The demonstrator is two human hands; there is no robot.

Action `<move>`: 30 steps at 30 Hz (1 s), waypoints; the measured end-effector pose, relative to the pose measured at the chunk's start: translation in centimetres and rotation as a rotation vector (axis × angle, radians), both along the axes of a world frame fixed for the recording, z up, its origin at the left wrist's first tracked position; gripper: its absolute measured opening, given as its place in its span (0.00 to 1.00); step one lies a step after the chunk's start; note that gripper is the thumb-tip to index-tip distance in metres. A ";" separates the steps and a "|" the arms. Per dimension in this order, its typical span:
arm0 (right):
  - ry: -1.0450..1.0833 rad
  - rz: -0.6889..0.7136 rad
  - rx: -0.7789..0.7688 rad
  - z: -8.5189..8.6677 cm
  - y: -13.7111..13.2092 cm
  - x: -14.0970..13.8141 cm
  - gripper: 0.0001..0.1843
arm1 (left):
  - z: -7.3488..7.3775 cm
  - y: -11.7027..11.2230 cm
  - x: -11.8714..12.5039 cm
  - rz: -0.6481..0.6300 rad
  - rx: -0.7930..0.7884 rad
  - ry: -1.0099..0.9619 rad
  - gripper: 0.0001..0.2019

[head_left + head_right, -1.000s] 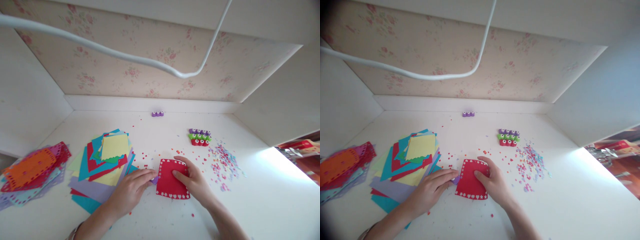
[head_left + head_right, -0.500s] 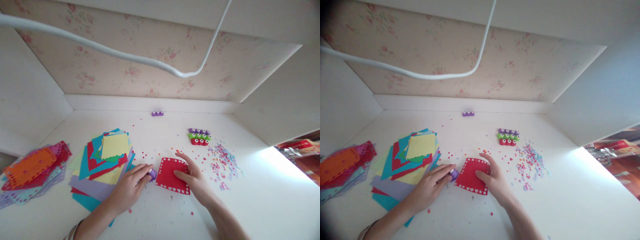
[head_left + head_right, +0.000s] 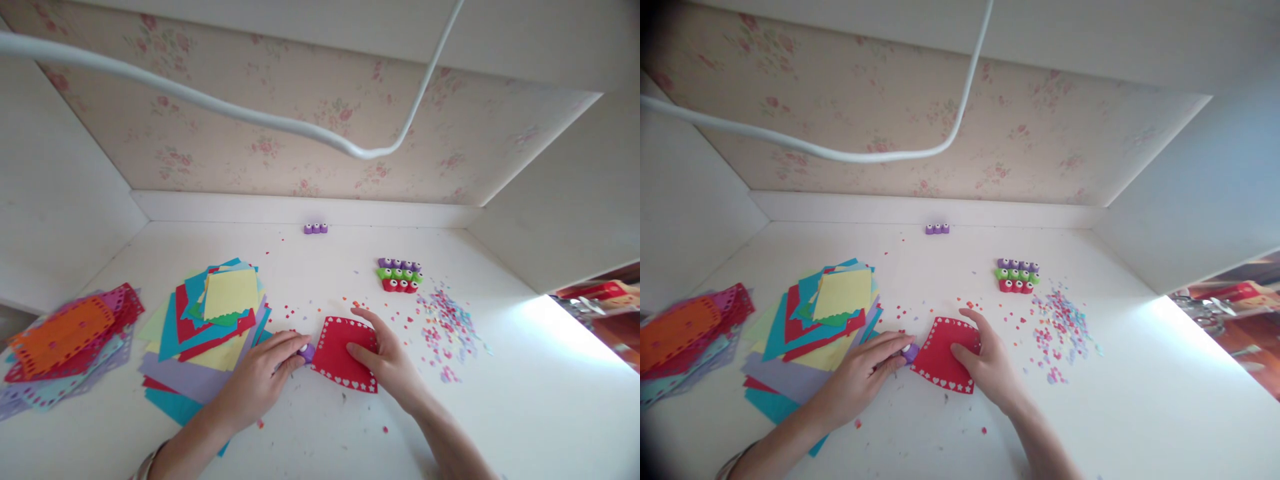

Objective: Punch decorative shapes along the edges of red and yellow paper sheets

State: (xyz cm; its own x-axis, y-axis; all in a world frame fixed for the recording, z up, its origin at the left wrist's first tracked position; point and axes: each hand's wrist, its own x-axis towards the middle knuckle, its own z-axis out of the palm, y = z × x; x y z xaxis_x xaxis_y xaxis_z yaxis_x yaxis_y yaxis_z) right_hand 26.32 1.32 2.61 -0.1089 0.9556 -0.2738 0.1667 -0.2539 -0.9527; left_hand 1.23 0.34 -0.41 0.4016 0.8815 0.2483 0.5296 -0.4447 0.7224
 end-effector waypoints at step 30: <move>0.097 0.070 -0.015 0.4 -0.1 0.0 0.33 | 0.0 0.1 0.0 -0.079 0.050 -0.027 0.14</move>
